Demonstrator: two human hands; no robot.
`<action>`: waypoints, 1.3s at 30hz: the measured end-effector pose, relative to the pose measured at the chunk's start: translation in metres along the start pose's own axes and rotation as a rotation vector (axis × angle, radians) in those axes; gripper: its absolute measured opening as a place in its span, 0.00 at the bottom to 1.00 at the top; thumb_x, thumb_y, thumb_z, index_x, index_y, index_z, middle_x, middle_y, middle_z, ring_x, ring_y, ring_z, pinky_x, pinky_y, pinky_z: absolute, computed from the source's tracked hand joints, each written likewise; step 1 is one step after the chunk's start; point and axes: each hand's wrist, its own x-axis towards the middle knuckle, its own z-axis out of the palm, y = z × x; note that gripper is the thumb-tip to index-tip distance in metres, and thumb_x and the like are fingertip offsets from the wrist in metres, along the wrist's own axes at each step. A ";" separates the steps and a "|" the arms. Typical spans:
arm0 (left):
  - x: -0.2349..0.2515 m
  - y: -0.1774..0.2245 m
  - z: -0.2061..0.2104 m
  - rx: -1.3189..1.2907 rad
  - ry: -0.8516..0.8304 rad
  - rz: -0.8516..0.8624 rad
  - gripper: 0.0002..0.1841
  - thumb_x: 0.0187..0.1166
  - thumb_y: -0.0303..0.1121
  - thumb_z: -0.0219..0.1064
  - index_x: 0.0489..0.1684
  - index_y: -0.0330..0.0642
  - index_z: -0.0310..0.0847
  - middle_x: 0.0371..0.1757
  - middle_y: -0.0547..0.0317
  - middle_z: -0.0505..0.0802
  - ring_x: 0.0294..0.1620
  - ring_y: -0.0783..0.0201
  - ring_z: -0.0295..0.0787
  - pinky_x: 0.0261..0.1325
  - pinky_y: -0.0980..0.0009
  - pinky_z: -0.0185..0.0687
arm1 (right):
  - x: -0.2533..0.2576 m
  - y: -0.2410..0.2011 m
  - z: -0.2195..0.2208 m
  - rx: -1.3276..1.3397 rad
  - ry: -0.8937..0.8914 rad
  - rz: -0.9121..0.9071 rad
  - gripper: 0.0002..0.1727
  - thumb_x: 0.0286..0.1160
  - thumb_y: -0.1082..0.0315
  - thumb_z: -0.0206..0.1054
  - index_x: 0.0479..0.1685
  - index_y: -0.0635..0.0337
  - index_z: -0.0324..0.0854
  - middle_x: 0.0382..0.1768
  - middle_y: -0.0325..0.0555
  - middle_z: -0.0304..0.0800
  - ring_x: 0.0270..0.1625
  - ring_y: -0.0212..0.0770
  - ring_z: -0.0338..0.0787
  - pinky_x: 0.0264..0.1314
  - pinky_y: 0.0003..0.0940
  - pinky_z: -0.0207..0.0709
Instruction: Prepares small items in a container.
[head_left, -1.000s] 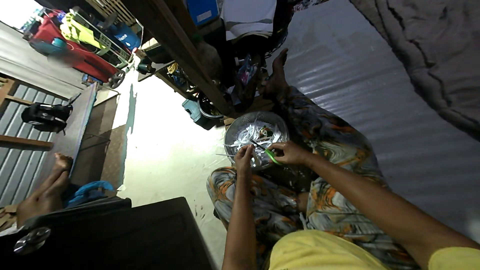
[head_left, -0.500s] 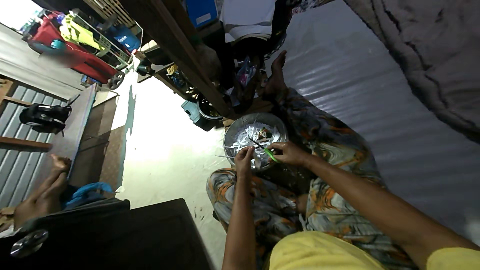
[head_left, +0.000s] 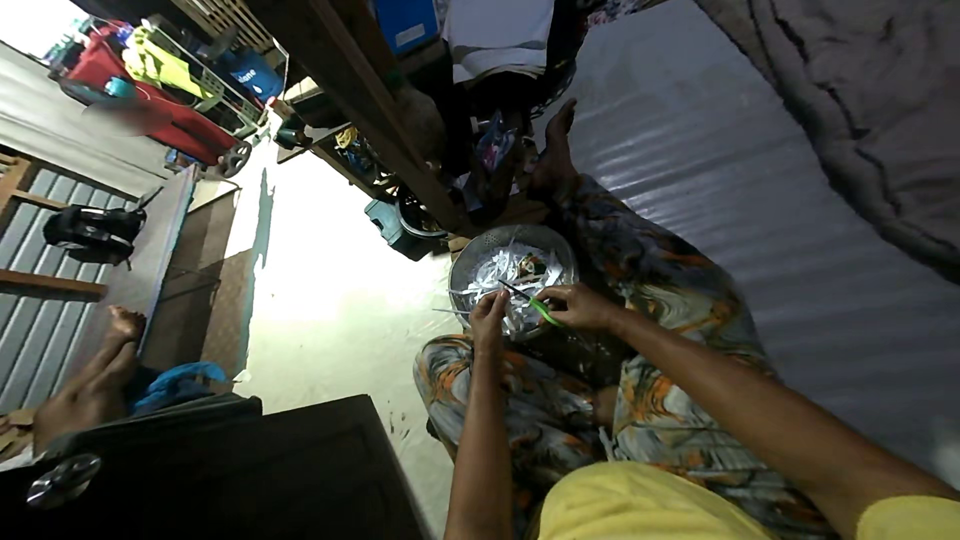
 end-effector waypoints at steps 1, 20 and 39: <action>0.001 -0.002 -0.001 -0.001 -0.004 0.024 0.06 0.83 0.22 0.61 0.39 0.30 0.84 0.31 0.63 0.89 0.31 0.78 0.82 0.41 0.80 0.79 | 0.000 0.000 0.000 -0.005 0.006 -0.003 0.20 0.79 0.68 0.68 0.66 0.71 0.81 0.50 0.63 0.89 0.45 0.46 0.87 0.56 0.40 0.79; 0.004 -0.006 -0.002 -0.026 -0.001 0.033 0.06 0.82 0.20 0.62 0.37 0.30 0.85 0.29 0.64 0.89 0.29 0.78 0.82 0.39 0.80 0.79 | 0.000 0.000 0.000 0.018 -0.021 0.009 0.24 0.77 0.65 0.72 0.68 0.70 0.80 0.52 0.63 0.89 0.47 0.47 0.88 0.58 0.41 0.80; 0.003 -0.006 -0.002 -0.011 -0.029 0.041 0.06 0.82 0.21 0.62 0.38 0.31 0.85 0.30 0.65 0.89 0.30 0.79 0.82 0.39 0.81 0.79 | 0.001 0.001 0.001 -0.015 -0.026 -0.004 0.22 0.79 0.66 0.69 0.67 0.72 0.80 0.52 0.64 0.89 0.47 0.49 0.88 0.59 0.43 0.80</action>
